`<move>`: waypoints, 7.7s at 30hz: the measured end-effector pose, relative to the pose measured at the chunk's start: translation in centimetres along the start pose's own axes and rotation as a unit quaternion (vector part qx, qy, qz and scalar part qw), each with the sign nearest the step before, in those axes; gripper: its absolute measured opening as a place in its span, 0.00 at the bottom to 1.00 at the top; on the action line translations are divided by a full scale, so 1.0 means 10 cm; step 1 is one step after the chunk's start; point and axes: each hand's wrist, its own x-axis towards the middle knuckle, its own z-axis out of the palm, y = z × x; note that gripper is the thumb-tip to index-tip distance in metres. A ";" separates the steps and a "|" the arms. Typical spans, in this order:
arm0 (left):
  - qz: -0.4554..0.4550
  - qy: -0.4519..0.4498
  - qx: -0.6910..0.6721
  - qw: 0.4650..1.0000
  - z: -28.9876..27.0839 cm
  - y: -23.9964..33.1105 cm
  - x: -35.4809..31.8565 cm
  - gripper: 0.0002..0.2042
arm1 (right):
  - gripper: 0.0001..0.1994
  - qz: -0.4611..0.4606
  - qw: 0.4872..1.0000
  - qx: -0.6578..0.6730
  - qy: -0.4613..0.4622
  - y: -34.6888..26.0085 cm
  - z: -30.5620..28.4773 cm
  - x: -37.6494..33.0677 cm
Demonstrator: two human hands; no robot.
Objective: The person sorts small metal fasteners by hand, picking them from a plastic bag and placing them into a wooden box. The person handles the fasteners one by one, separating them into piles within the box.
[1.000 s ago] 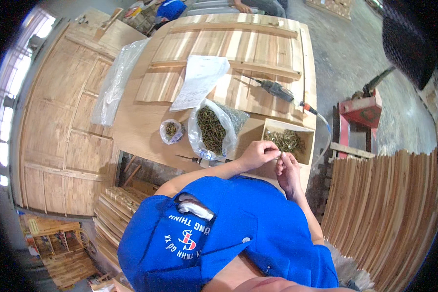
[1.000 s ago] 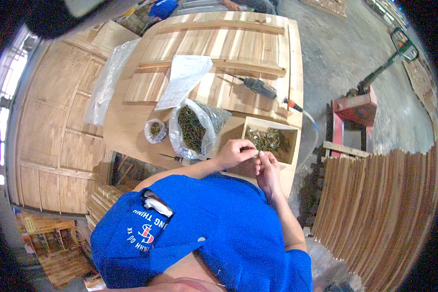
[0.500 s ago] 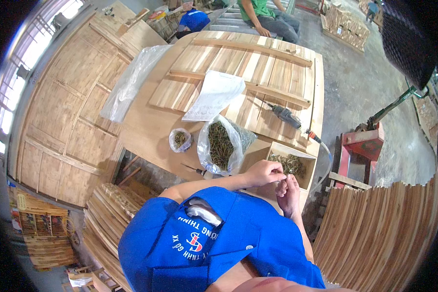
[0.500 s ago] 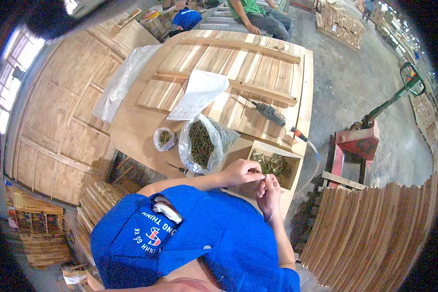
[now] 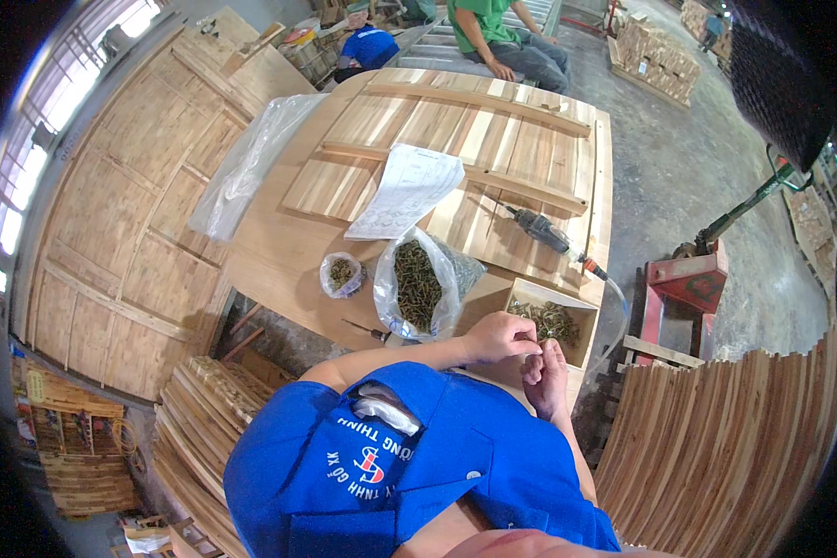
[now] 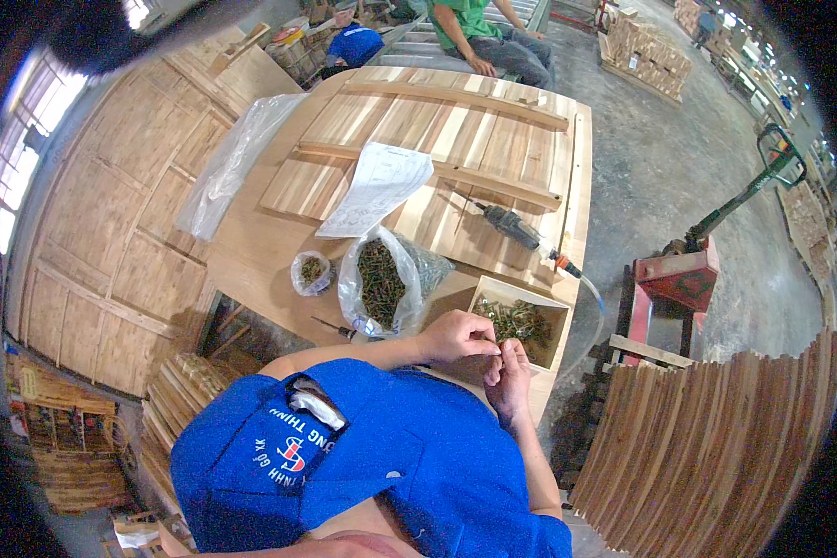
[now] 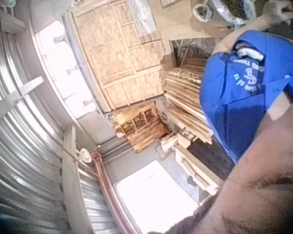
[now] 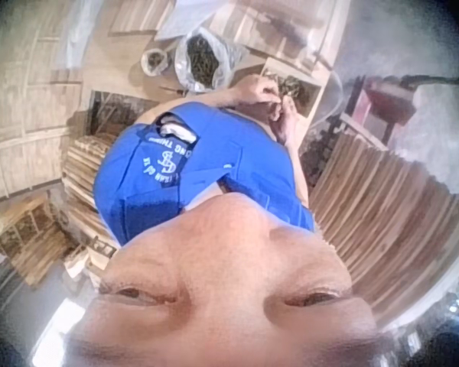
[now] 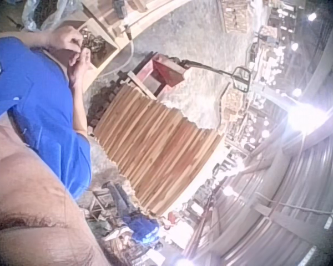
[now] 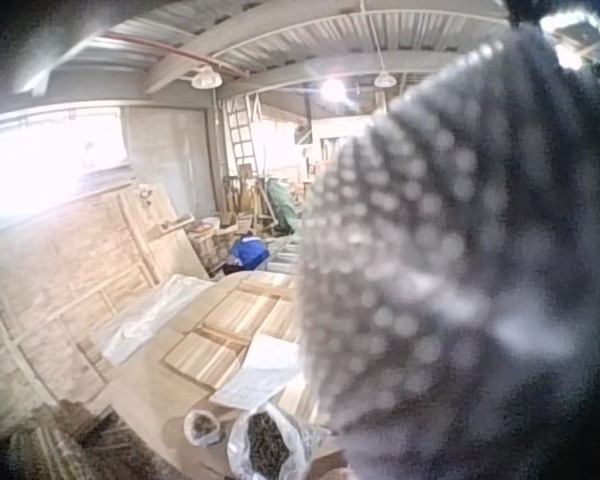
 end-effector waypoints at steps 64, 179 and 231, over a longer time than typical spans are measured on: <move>-0.234 -0.102 -0.477 0.841 -0.01 -0.21 0.00 0.06 | 0.05 -0.130 0.908 -0.396 0.045 -0.07 -0.05 -0.03; -0.002 0.088 0.295 0.951 -1.28 -0.77 -0.75 0.05 | 0.07 -0.095 0.943 -0.317 0.034 -0.11 -0.14 0.06; -0.314 0.077 -0.650 0.688 0.00 -0.56 -0.07 0.11 | 0.09 -0.002 0.996 -0.083 0.040 -0.08 -0.08 0.24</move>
